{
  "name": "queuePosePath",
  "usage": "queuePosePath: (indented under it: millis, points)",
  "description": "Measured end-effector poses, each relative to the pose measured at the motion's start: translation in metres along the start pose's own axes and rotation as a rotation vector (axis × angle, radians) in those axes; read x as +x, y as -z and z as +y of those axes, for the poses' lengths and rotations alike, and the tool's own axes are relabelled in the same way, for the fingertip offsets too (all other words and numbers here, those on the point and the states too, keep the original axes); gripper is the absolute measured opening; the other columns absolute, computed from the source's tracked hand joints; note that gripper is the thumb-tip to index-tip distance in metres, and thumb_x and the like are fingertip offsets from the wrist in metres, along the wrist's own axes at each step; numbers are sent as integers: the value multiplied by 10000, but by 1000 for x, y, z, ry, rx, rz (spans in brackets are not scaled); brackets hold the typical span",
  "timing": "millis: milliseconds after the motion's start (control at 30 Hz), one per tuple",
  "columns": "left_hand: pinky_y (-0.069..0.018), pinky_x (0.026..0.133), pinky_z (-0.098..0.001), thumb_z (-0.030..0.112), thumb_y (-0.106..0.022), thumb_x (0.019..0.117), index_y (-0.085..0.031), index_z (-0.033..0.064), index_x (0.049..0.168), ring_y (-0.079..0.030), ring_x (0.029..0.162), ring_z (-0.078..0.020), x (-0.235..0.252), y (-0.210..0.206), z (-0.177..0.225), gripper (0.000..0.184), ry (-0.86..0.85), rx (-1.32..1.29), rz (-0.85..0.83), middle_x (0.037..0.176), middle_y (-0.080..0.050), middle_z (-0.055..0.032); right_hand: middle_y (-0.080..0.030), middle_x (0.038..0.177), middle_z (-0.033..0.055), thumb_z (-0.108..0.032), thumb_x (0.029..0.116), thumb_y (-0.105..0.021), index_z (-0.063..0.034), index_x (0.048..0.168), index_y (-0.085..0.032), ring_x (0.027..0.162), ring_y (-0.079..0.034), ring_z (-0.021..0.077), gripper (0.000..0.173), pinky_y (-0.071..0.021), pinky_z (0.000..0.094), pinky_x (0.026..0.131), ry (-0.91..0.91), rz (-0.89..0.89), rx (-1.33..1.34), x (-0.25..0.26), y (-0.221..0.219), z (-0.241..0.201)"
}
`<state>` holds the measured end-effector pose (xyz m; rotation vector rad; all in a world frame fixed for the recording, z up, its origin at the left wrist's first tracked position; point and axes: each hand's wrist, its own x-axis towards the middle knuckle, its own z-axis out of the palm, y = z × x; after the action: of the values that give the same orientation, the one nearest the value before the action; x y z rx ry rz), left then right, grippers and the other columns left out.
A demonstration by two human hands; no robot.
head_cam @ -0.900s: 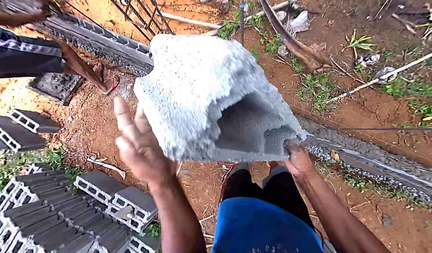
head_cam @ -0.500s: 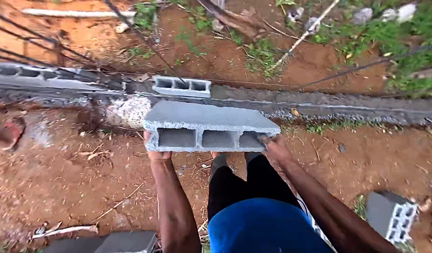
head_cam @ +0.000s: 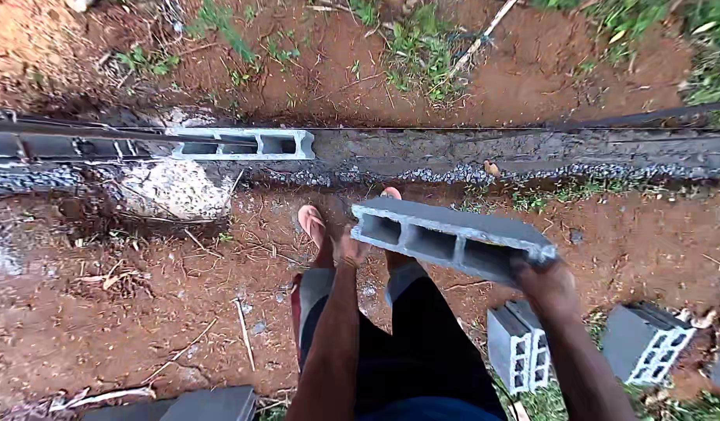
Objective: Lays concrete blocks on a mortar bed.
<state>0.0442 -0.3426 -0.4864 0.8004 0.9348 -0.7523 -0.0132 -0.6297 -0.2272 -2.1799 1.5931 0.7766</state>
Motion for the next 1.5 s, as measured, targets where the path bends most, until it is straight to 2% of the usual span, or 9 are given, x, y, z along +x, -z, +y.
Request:
queuePosePath:
  millis: [67, 200, 333, 433, 767, 1000, 1133, 1267, 1500]
  points:
    - [-580, 811, -404, 279, -257, 1114, -550, 41, 1228, -674, 936, -213, 11, -12, 5, 394, 104, 160, -33, 1053, -679, -115, -623, 1228, 366, -234, 941, -715, 101, 1424, -485, 1175, -601, 526, 632, -434, 717, 1006, -16, 29, 13, 13, 2, 7]
    - [-543, 908, -355, 94, -504, 1017, -549, -29, 1258, -621, 1002, -170, 25, -24, 19, 273, 219, 621, -284, 1127, -627, -125, -637, 1195, 367, -196, 923, -740, 101, 1403, -505, 1157, -605, 538, 611, -426, 728, 985, -72, 71, -15, 24, -5, 10]
    - [-471, 1110, -460, 308, -755, 938, -550, -25, 1389, -612, 1263, -273, 46, -43, 30, 597, 134, 1199, -151, 1324, -642, -209, -646, 1202, 351, -207, 928, -742, 73, 1461, -465, 1157, -614, 528, 663, -443, 715, 989, -77, 42, -10, 43, -29, 5]
    - [-490, 1069, -521, 306, -750, 929, -613, -24, 1306, -648, 1200, -322, 64, -33, 29, 519, 63, 1307, 57, 1234, -684, -217, -649, 1216, 333, -202, 936, -729, 61, 1487, -440, 1161, -626, 493, 675, -455, 687, 1006, -63, -11, 33, 65, -58, -5]
    - [-494, 947, -679, 364, -714, 947, -656, -61, 1181, -645, 1109, -485, 90, -26, 126, 489, -102, 1556, 439, 1149, -668, -313, -655, 1235, 237, -156, 943, -702, 59, 1375, -523, 1137, -668, 305, 515, -546, 510, 1002, 86, -250, 396, 170, -171, -54]
    - [-512, 892, -678, 413, -676, 959, -683, -41, 1051, -675, 1052, -469, 116, -59, 178, 463, -129, 1617, 568, 1060, -694, -287, -679, 1151, 265, -195, 891, -778, 36, 1224, -637, 1097, -661, 408, 429, -510, 657, 957, 187, -216, 371, 243, -200, -117]
    - [-498, 955, -649, 428, -707, 933, -702, -20, 1070, -620, 1182, -449, 140, -63, 189, 468, -168, 1596, 667, 1189, -663, -272, -682, 1125, 266, -181, 883, -783, 57, 1198, -632, 1085, -665, 401, 423, -507, 646, 952, 222, -202, 360, 263, -202, -151]
    - [-503, 929, -653, 423, -730, 908, -710, -12, 1038, -644, 1141, -446, 153, -70, 200, 455, -195, 1613, 707, 1147, -681, -271, -667, 1203, 237, -98, 877, -766, 45, 1277, -594, 1131, -664, 328, 458, -527, 572, 995, 290, -211, 453, 276, -206, -169]
    - [-489, 935, -659, 415, -730, 905, -714, -3, 1027, -636, 1155, -441, 178, -68, 208, 436, -243, 1657, 719, 1158, -684, -256, -659, 1161, 265, -148, 873, -787, 65, 1200, -616, 1112, -644, 376, 426, -496, 610, 969, 224, -201, 380, 283, -214, -188]
